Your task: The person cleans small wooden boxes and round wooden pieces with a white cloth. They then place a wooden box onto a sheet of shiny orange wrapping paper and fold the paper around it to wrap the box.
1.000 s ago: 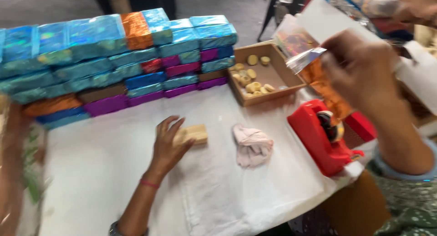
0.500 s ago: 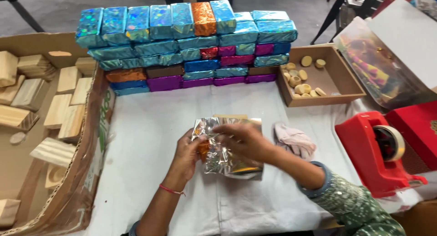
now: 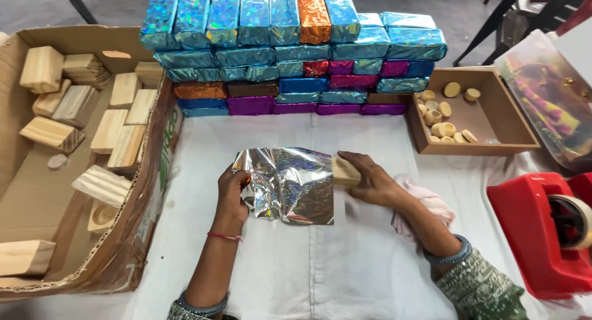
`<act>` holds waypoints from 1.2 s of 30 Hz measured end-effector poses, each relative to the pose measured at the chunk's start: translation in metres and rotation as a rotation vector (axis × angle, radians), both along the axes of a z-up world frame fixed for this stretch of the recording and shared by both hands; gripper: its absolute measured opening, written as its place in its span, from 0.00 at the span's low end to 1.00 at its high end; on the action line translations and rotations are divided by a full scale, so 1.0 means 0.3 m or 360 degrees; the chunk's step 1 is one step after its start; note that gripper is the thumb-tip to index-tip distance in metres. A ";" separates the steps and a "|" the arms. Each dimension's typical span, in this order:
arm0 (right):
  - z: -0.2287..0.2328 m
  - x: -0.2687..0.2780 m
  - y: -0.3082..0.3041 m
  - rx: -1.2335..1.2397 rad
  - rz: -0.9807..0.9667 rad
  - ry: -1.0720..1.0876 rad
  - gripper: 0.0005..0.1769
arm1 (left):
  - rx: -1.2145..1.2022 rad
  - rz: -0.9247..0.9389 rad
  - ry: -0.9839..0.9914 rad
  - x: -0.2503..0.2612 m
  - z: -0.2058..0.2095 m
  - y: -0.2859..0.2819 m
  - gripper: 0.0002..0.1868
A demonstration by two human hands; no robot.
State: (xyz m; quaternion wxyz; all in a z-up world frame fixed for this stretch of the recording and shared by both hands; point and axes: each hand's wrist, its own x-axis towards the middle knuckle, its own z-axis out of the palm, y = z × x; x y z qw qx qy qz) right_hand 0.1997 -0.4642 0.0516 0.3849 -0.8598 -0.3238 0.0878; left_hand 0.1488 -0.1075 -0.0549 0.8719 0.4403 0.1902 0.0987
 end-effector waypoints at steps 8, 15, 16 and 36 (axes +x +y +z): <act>0.095 0.007 -0.116 -0.0403 -0.0462 0.0132 0.40 | -0.0118 -0.0199 0.0045 -0.053 0.174 -0.083 0.23; 0.023 -0.040 -0.108 -0.0725 -0.0720 -0.0704 0.36 | 0.0113 -0.0290 0.0032 -0.038 0.133 -0.087 0.23; 0.009 -0.064 -0.072 -0.0559 -0.0752 -0.0580 0.32 | 0.0279 -0.0310 0.0098 -0.025 0.098 -0.084 0.27; -0.040 -0.104 -0.034 -0.0905 0.0257 -0.0477 0.39 | 0.2281 0.0387 -0.0056 -0.129 0.313 -0.097 0.34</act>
